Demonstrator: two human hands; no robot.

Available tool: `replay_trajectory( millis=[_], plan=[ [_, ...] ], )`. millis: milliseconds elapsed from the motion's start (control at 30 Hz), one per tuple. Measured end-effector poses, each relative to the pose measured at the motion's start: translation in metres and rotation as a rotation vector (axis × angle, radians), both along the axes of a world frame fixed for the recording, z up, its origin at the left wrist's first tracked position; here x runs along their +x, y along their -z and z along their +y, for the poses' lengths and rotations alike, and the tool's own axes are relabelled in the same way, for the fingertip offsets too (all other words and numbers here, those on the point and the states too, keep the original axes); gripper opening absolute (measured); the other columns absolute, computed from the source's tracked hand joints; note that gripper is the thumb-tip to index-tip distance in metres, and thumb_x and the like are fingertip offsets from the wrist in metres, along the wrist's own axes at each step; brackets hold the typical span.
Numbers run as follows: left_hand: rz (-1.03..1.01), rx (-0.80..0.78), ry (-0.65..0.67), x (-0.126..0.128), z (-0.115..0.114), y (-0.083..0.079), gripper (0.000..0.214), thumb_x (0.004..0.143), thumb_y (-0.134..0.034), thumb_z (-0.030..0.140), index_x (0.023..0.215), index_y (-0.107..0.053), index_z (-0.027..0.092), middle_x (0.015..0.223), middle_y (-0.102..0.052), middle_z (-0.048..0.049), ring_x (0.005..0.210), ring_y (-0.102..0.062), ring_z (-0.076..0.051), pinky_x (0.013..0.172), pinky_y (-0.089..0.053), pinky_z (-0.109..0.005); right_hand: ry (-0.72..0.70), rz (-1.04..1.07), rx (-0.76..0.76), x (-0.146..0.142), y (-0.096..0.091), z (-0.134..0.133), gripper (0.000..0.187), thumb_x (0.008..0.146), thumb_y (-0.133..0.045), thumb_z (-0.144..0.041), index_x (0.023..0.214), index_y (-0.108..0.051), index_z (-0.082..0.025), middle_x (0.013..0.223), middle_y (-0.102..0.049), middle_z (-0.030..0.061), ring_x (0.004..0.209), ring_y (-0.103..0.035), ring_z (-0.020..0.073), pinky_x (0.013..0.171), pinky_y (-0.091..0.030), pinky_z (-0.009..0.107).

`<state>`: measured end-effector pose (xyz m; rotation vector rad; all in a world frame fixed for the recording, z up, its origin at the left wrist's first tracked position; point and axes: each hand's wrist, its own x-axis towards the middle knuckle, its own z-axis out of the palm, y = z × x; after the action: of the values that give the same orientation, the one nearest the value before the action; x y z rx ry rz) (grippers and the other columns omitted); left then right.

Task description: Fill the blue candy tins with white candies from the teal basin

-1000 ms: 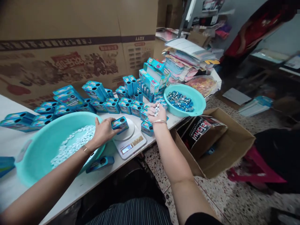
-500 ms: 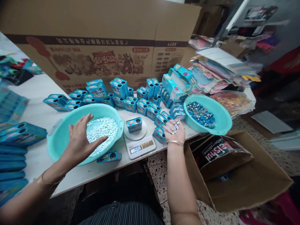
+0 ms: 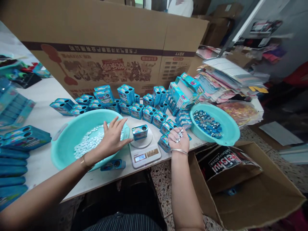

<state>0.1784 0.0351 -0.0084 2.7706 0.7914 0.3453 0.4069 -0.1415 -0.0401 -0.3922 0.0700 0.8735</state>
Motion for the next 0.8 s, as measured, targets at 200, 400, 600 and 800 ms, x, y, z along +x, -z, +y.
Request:
replay_trajectory(
  millis=[200,400,600,800],
  plan=[
    [0.1,-0.012,0.066,0.033,-0.005,0.003,0.079,0.08,-0.072,0.037,0.147,-0.035,0.017,0.147,-0.046,-0.0192,0.147,-0.023,-0.044,0.111,-0.013,-0.078,-0.025,0.057,-0.03,-0.012,-0.008,0.022,0.024,0.093,-0.041,-0.018,0.07,-0.041,-0.021,0.054,-0.046,-0.0077,0.033,-0.036,0.0054,0.029,-0.026,0.015],
    [0.164,-0.039,0.083,0.052,-0.005,0.018,0.061,0.077,-0.075,0.035,0.13,-0.053,0.016,0.133,-0.06,-0.018,0.144,-0.03,-0.042,0.113,-0.01,-0.075,-0.056,0.118,-0.094,-0.021,-0.006,0.047,0.028,0.096,-0.042,-0.023,0.068,-0.042,-0.021,0.052,-0.044,-0.0082,0.034,-0.037,0.0053,0.031,-0.029,0.014],
    [-0.033,-0.185,0.042,0.053,0.002,0.01,0.023,0.082,-0.067,0.037,0.098,-0.068,0.02,0.101,-0.074,-0.0079,0.108,-0.065,-0.03,0.117,-0.01,-0.067,0.123,0.221,-0.277,-0.033,-0.009,0.071,0.031,0.095,-0.041,-0.021,0.065,-0.044,-0.02,0.05,-0.049,-0.0061,0.045,-0.052,0.0084,0.047,-0.052,0.02],
    [-0.343,-0.109,-0.117,-0.01,0.035,-0.068,0.038,0.074,-0.072,0.042,0.107,-0.068,0.023,0.109,-0.073,-0.005,0.107,-0.065,-0.029,0.118,-0.02,-0.06,0.02,0.151,-0.263,-0.049,-0.023,0.101,0.028,0.094,-0.048,-0.022,0.066,-0.047,-0.019,0.052,-0.055,-0.0057,0.052,-0.062,0.0107,0.059,-0.059,0.028]
  ],
)
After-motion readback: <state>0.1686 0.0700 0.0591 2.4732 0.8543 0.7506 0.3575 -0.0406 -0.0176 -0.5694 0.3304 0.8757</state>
